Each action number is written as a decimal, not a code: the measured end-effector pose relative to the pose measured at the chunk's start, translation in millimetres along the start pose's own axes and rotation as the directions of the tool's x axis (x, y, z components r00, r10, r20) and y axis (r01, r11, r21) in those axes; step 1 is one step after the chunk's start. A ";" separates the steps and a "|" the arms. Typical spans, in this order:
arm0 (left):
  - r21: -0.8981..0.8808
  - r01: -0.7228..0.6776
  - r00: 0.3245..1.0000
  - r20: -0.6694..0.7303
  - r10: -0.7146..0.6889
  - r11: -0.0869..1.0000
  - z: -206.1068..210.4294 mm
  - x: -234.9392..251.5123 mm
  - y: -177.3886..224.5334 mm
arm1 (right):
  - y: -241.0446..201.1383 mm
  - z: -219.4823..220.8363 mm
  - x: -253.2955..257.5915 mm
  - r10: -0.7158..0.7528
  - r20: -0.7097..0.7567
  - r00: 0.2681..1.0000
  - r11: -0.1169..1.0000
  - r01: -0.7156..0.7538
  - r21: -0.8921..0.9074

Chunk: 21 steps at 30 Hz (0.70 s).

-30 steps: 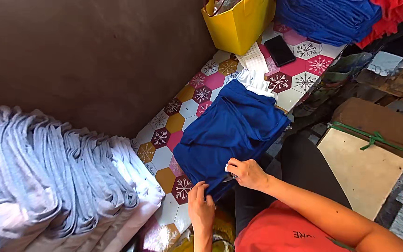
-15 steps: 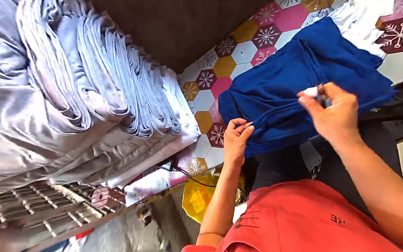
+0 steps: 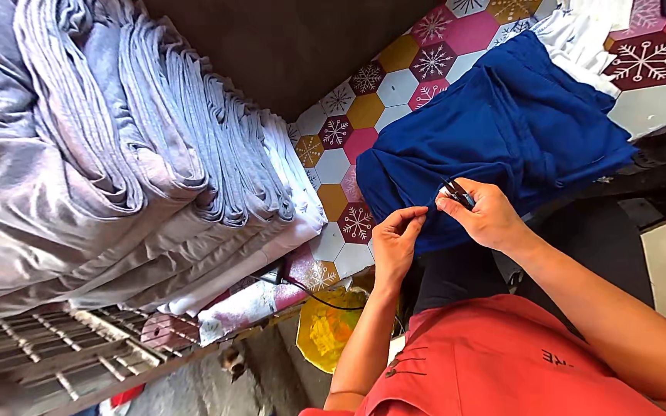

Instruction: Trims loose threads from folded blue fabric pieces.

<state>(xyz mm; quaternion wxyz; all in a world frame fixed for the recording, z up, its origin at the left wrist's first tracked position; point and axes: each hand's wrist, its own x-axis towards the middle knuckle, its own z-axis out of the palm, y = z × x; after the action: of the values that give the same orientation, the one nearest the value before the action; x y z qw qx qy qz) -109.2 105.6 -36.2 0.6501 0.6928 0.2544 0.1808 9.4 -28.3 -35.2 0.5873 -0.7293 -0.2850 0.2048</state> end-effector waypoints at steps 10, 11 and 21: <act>0.020 -0.076 0.996 -0.036 0.077 0.997 6.9 0.6 -8.0 | -11.0 7.5 2.9 -0.351 0.089 0.932 0.882 0.361 -0.301; 0.022 -0.078 0.996 -0.032 0.079 0.997 7.8 0.8 -8.4 | -11.0 8.0 3.0 -0.338 0.087 0.937 0.890 0.348 -0.295; 0.333 -0.226 0.973 0.023 0.231 0.916 4.8 -2.0 -9.2 | -4.9 -7.1 -4.0 0.057 0.029 0.998 0.997 -0.058 0.055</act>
<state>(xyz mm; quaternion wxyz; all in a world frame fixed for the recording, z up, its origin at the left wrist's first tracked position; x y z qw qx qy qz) -109.1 100.8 -45.6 0.4960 0.8160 0.2040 0.2156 10.0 -35.5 -29.0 0.5973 -0.7177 -0.2661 0.2395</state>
